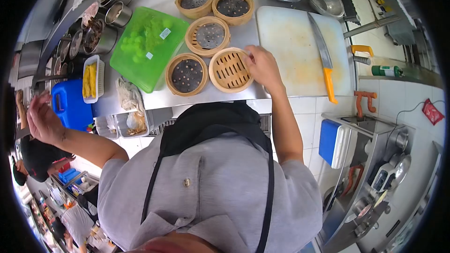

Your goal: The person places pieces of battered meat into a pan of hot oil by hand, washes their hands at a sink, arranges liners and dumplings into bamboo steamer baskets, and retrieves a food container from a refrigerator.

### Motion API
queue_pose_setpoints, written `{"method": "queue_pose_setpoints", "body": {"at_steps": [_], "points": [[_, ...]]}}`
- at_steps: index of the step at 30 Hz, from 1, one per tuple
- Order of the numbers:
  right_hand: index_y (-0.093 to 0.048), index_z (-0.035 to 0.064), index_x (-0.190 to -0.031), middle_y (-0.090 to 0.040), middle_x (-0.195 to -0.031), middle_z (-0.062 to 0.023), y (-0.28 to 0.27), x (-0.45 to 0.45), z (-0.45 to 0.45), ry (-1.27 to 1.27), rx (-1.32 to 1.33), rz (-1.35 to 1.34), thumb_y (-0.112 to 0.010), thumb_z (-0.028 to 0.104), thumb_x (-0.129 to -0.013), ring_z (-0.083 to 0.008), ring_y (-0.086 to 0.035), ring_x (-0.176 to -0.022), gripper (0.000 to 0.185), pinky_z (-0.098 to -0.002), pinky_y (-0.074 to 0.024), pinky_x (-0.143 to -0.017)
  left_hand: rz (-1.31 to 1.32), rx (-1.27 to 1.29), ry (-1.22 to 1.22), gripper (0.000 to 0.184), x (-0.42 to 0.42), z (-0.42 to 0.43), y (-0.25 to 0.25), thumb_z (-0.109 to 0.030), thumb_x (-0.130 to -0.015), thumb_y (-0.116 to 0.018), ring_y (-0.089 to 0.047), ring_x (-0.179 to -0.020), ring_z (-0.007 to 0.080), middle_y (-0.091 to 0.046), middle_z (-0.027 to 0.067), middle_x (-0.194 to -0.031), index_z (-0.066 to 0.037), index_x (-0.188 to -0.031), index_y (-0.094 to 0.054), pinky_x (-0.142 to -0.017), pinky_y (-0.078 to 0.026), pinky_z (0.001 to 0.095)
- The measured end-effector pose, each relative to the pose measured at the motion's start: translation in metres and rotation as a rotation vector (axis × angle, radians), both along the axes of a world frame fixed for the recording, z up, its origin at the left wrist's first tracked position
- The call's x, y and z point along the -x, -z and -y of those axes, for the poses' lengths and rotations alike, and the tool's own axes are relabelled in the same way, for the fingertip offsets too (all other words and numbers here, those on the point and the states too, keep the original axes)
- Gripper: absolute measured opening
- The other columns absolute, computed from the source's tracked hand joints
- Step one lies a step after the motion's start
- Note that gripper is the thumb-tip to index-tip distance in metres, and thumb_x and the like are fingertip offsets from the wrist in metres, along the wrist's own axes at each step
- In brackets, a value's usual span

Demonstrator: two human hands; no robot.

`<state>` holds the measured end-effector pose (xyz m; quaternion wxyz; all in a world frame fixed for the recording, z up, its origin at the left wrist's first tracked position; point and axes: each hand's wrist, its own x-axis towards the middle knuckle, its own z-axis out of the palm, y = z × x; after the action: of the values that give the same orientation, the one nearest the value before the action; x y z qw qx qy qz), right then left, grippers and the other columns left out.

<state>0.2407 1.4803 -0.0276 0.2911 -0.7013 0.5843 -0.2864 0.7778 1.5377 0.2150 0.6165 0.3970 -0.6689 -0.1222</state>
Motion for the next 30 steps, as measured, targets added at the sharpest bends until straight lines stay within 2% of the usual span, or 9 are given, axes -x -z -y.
{"method": "queue_pose_setpoints", "body": {"at_steps": [3,9,13,17,18,20,24,28,30], "points": [[-0.064,-0.0016,-0.108,-0.065,-0.086,-0.0200,0.015,-0.017,0.040,0.041,0.164,-0.132,-0.064,0.014,-0.083,-0.0325,-0.064,-0.076,0.029,-0.0397,-0.0507,-0.071,0.032,0.001,-0.022,0.038,-0.027,-0.005,-0.004,-0.015,-0.102,-0.038,-0.065,-0.090,0.0360,-0.066,0.0280,-0.091,0.016,-0.114,-0.057,-0.091,-0.049,0.0483],[-0.044,0.0107,-0.139,-0.043,-0.142,-0.0256,0.053,-0.059,0.116,0.007,0.296,-0.543,-0.065,0.018,-0.083,-0.0445,-0.043,-0.127,0.060,-0.0517,-0.0383,-0.104,0.118,-0.062,-0.360,0.027,-0.046,0.004,-0.005,-0.009,-0.097,-0.050,-0.066,-0.090,0.0251,-0.069,0.0207,-0.093,0.011,-0.111,-0.061,-0.086,-0.051,0.0356],[-0.056,0.0092,-0.126,-0.054,-0.115,-0.0225,-0.006,-0.110,0.096,-0.010,0.290,-0.480,-0.070,0.015,-0.079,-0.0438,-0.053,-0.103,0.049,-0.0513,-0.0440,-0.092,0.263,0.133,-0.377,0.024,-0.009,0.041,-0.062,-0.011,-0.095,-0.058,-0.066,-0.090,0.0172,-0.071,0.0128,-0.098,0.005,-0.111,-0.065,-0.083,-0.050,0.0262],[-0.058,0.0053,-0.121,-0.055,-0.115,-0.0219,-0.033,-0.127,0.074,-0.138,0.290,-0.413,-0.069,0.014,-0.081,-0.0429,-0.054,-0.105,0.043,-0.0482,-0.0451,-0.092,0.672,0.118,-0.458,0.031,-0.019,0.116,-0.139,-0.024,-0.095,-0.060,-0.065,-0.096,0.0198,-0.070,0.0096,-0.103,0.000,-0.112,-0.066,-0.084,-0.049,0.0306],[-0.058,0.0038,-0.120,-0.055,-0.114,-0.0218,-0.036,-0.127,0.067,-0.180,0.272,-0.368,-0.069,0.014,-0.081,-0.0423,-0.054,-0.106,0.042,-0.0476,-0.0453,-0.092,0.891,0.008,-0.452,0.047,-0.049,0.162,-0.161,-0.037,-0.090,-0.065,-0.065,-0.097,0.0241,-0.068,0.0124,-0.109,0.003,-0.115,-0.063,-0.084,-0.050,0.0327],[-0.058,0.0013,-0.120,-0.056,-0.114,-0.0226,-0.040,-0.125,0.054,-0.183,0.240,-0.326,-0.068,0.014,-0.082,-0.0423,-0.054,-0.107,0.041,-0.0472,-0.0448,-0.093,1.110,-0.463,-0.527,0.036,-0.015,0.191,-0.176,-0.026,-0.084,-0.064,-0.063,-0.105,0.0302,-0.067,0.0275,-0.103,-0.001,-0.109,-0.068,-0.091,-0.048,0.0434],[-0.057,0.0007,-0.122,-0.057,-0.115,-0.0244,-0.038,-0.100,0.022,-0.151,0.211,-0.183,-0.064,0.015,-0.085,-0.0428,-0.054,-0.108,0.041,-0.0446,-0.0446,-0.093,1.370,-0.613,-0.378,0.081,-0.077,0.287,-0.138,-0.055,-0.081,-0.066,-0.051,-0.120,0.0301,-0.051,0.0193,-0.135,0.004,-0.133,-0.048,-0.101,-0.041,0.0408],[-0.061,0.0007,-0.117,-0.062,-0.106,-0.0227,-0.015,-0.051,-0.009,-0.032,0.179,-0.148,-0.062,0.015,-0.086,-0.0421,-0.058,-0.098,0.034,-0.0440,-0.0475,-0.088,0.944,-1.065,0.264,0.068,-0.172,0.365,-0.168,-0.046,-0.093,-0.053,-0.042,-0.132,0.0243,-0.044,0.0150,-0.145,-0.002,-0.143,-0.040,-0.109,-0.033,0.0376],[-0.062,0.0004,-0.114,-0.063,-0.103,-0.0222,-0.015,-0.031,-0.032,-0.017,0.165,-0.110,-0.061,0.015,-0.086,-0.0410,-0.060,-0.094,0.032,-0.0431,-0.0493,-0.085,1.703,-0.173,-0.350,0.034,-0.084,0.268,-0.191,-0.009,-0.088,-0.057,-0.062,-0.104,0.0286,-0.062,0.0241,-0.117,0.002,-0.121,-0.062,-0.092,-0.050,0.0374]]}}
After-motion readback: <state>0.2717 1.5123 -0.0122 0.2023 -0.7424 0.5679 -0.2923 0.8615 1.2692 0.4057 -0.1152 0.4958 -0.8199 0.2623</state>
